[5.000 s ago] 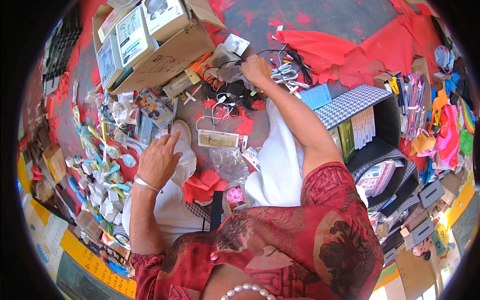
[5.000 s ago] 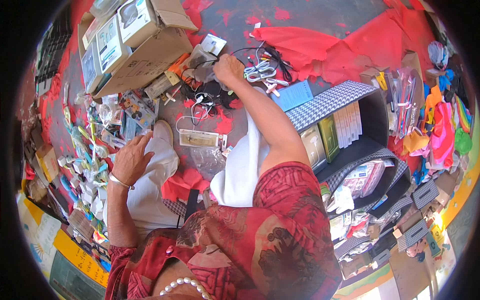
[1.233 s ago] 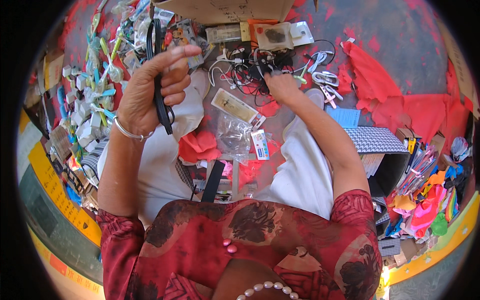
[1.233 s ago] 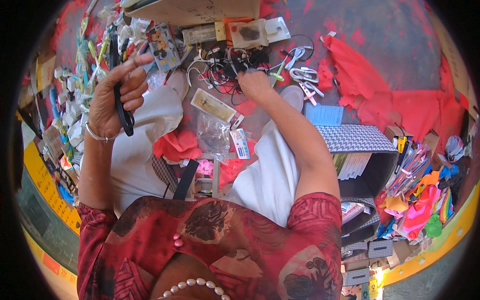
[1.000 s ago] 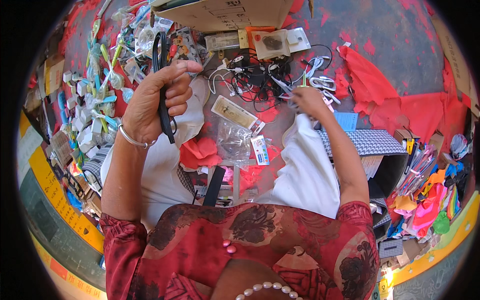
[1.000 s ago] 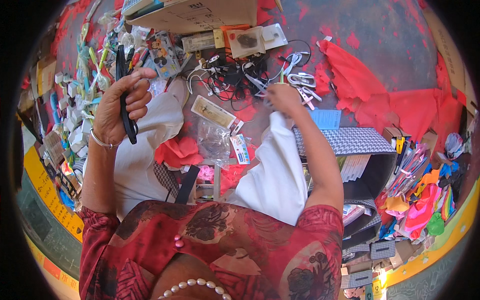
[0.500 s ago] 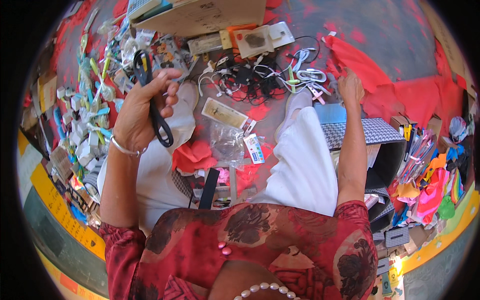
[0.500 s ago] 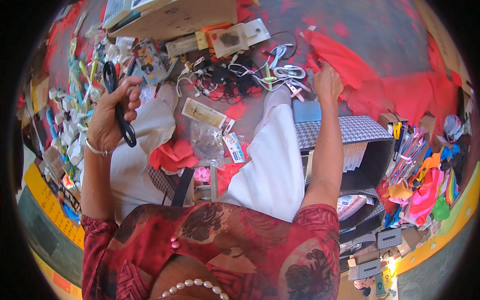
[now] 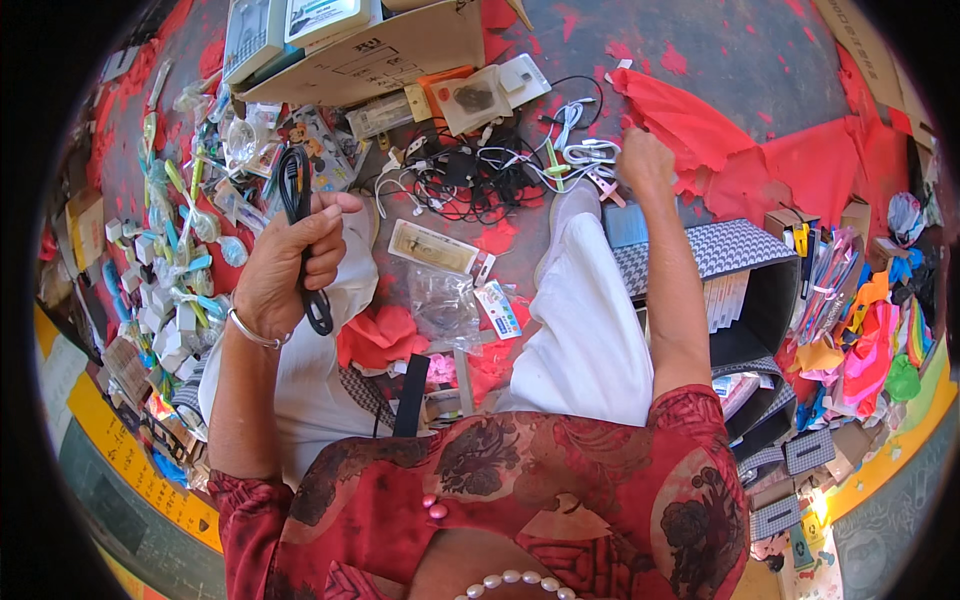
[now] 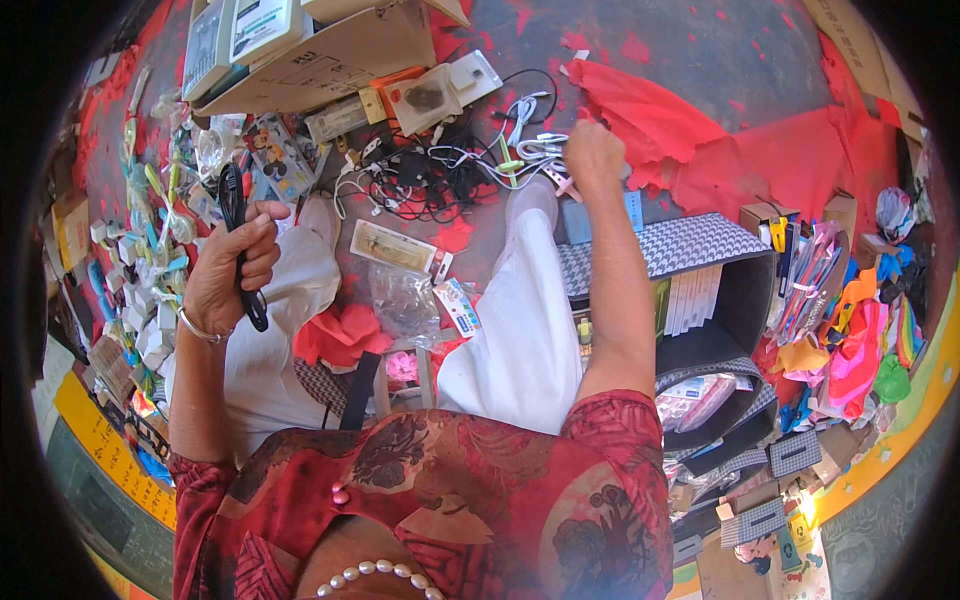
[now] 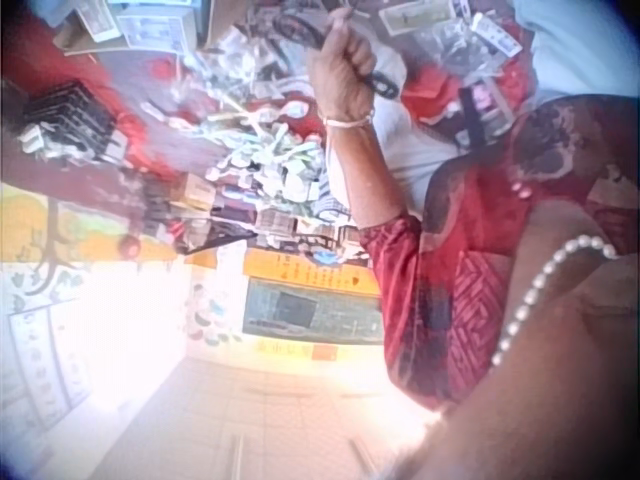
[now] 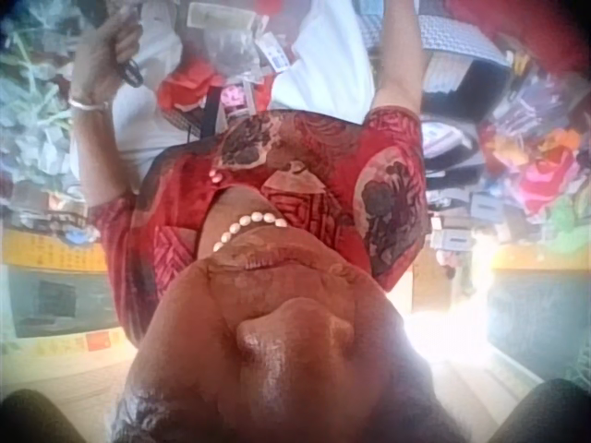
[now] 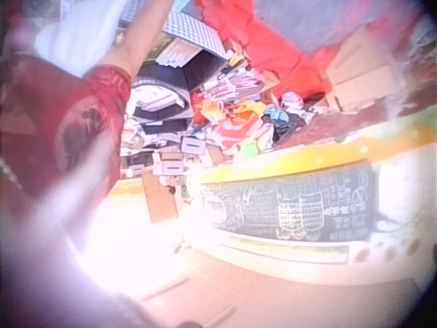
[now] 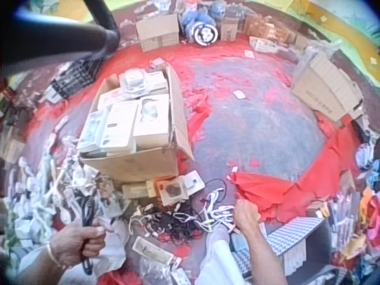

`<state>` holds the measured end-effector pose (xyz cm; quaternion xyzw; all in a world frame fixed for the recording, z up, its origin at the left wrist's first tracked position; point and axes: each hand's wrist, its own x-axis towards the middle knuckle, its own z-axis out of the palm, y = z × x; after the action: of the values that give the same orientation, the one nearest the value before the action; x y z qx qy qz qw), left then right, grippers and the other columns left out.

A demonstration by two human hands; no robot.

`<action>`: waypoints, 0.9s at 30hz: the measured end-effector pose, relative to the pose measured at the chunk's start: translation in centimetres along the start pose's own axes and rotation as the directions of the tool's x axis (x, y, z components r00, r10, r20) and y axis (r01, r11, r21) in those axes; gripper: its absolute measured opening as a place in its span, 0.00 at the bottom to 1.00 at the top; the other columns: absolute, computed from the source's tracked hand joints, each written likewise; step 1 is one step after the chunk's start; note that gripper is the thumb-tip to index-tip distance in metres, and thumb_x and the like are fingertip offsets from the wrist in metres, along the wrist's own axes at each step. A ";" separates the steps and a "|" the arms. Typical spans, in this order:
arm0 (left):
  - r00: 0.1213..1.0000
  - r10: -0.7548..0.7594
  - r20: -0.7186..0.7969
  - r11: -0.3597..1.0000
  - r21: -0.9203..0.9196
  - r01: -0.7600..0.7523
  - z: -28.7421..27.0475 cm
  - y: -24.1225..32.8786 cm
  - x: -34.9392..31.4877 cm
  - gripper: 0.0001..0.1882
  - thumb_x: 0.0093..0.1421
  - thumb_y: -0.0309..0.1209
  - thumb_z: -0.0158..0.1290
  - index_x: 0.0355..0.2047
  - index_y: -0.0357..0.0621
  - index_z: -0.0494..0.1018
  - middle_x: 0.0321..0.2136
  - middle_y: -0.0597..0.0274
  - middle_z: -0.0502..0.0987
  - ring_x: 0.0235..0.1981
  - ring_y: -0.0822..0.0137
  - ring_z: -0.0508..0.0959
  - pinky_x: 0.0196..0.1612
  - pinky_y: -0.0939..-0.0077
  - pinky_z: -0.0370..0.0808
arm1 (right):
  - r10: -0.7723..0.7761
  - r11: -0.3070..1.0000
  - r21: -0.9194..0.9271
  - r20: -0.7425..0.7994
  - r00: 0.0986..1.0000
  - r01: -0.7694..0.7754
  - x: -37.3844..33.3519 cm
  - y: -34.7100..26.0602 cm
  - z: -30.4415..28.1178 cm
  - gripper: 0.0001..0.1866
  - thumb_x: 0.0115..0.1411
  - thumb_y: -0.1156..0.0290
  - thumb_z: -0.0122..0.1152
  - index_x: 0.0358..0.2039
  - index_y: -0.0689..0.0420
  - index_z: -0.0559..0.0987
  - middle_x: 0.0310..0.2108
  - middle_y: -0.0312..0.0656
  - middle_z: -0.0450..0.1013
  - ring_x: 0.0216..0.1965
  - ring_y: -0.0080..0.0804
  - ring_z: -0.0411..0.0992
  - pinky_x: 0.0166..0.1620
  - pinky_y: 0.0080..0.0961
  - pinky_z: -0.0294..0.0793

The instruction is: The person sits on the floor and wipes a packaged power strip with a cloth. They then pick up several cables, inspect them, and place them into a plastic bag.

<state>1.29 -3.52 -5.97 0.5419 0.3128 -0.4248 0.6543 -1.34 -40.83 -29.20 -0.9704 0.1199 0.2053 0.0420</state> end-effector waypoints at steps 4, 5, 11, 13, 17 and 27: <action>0.999 0.036 -0.036 0.997 0.068 -0.033 0.6 -0.4 0.1 0.12 0.58 0.30 0.49 0.41 0.37 0.67 0.19 0.71 0.62 0.16 0.83 0.58 0.15 0.91 0.54 | -0.134 0.991 0.013 0.016 0.991 0.134 1.1 -2.2 3.2 0.09 0.48 0.73 0.51 0.31 0.58 0.76 0.27 0.51 0.75 0.31 0.47 0.75 0.33 0.39 0.74; 0.998 0.045 -0.034 0.996 0.078 -0.043 0.6 -0.4 0.1 0.13 0.58 0.30 0.49 0.41 0.37 0.66 0.20 0.70 0.64 0.16 0.83 0.59 0.15 0.91 0.54 | -0.181 0.983 -0.005 0.034 0.983 0.181 1.3 -2.7 3.9 0.09 0.48 0.73 0.51 0.30 0.58 0.76 0.27 0.50 0.75 0.31 0.46 0.75 0.32 0.39 0.74; 0.999 0.052 -0.014 0.995 0.090 -0.051 0.5 -0.4 0.3 0.14 0.58 0.31 0.49 0.41 0.36 0.66 0.21 0.67 0.66 0.17 0.82 0.61 0.17 0.91 0.57 | -0.234 0.970 -0.032 0.165 0.958 0.242 0.8 -2.2 4.2 0.09 0.47 0.70 0.54 0.28 0.58 0.79 0.29 0.51 0.75 0.31 0.46 0.75 0.33 0.37 0.74; 0.998 0.063 -0.024 0.995 0.083 -0.061 0.4 -0.4 0.3 0.14 0.58 0.31 0.49 0.41 0.36 0.66 0.21 0.67 0.66 0.17 0.82 0.61 0.17 0.91 0.57 | -0.144 0.962 0.250 0.117 0.983 0.112 1.0 0.0 2.0 0.11 0.47 0.70 0.57 0.32 0.60 0.79 0.29 0.49 0.76 0.31 0.40 0.75 0.34 0.32 0.73; 0.996 0.087 -0.006 0.995 0.044 -0.086 0.3 -0.5 0.4 0.14 0.58 0.31 0.49 0.42 0.35 0.66 0.22 0.67 0.67 0.21 0.80 0.65 0.20 0.90 0.61 | -0.136 0.207 0.962 0.207 0.969 -0.177 1.3 2.6 -2.5 0.11 0.50 0.77 0.55 0.36 0.61 0.79 0.31 0.37 0.75 0.31 0.23 0.73 0.34 0.23 0.72; 0.975 0.213 0.068 0.976 0.042 -0.216 0.7 -0.6 1.0 0.21 0.58 0.29 0.48 0.52 0.36 0.63 0.45 0.56 0.71 0.45 0.70 0.72 0.47 0.79 0.70 | -0.607 -0.262 0.896 0.136 0.783 -0.359 -1.3 -7.5 -8.9 0.12 0.53 0.71 0.57 0.37 0.63 0.78 0.34 0.39 0.76 0.34 0.24 0.74 0.41 0.21 0.72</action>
<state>1.11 -4.50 -6.94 0.5747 0.2214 -0.3761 0.6923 2.79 -34.48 -20.29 -0.4264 0.0962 0.3069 0.8454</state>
